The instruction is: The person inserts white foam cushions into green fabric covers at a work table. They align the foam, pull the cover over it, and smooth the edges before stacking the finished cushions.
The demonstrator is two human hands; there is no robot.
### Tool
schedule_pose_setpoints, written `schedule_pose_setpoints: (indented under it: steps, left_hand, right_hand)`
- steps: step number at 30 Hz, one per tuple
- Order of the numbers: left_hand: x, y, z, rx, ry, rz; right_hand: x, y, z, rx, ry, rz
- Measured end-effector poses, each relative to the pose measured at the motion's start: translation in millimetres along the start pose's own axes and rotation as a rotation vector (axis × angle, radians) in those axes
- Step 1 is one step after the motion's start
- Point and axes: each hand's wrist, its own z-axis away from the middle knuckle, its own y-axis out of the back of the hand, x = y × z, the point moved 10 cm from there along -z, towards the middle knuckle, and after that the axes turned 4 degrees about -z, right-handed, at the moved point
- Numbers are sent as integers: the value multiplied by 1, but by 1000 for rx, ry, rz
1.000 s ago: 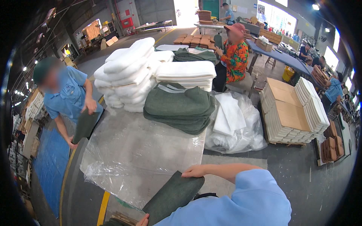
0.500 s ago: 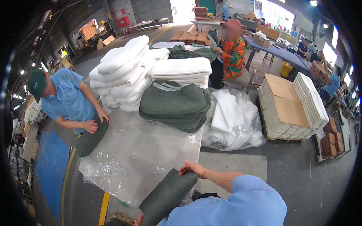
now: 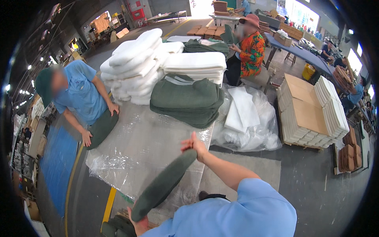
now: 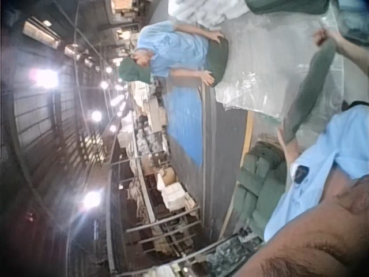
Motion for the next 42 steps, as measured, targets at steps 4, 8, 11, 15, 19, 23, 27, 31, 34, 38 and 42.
schedule_pose_setpoints:
  steps: [4,8,11,15,19,23,27,31,34,38,42]
  left_hand:
    - [6,-6,4,122,-87,-105]
    - [20,-40,22,154,-407,-579]
    - [17,-52,44,205,-416,-754]
    - [11,-45,53,272,-445,-769]
    - [7,-43,53,316,-436,-796]
    - [7,-38,44,333,-425,-745]
    - [4,-26,32,265,-455,-592]
    - [-3,-6,19,284,-422,-379]
    - [-13,6,6,320,-337,-295]
    - [-12,10,4,284,-362,-214]
    - [-16,6,4,222,-369,-152]
  right_hand:
    - [-27,2,2,144,150,60]
    - [-29,9,12,162,335,228]
    - [-15,13,14,150,282,233]
    - [-13,13,19,108,309,228]
    - [-12,18,21,99,326,218]
    - [-13,20,18,107,324,241]
    - [-11,19,12,108,331,255]
    - [-6,20,3,135,350,262]
    - [-12,30,0,217,438,441]
    - [-8,22,3,230,390,339]
    - [-13,13,6,209,371,291]
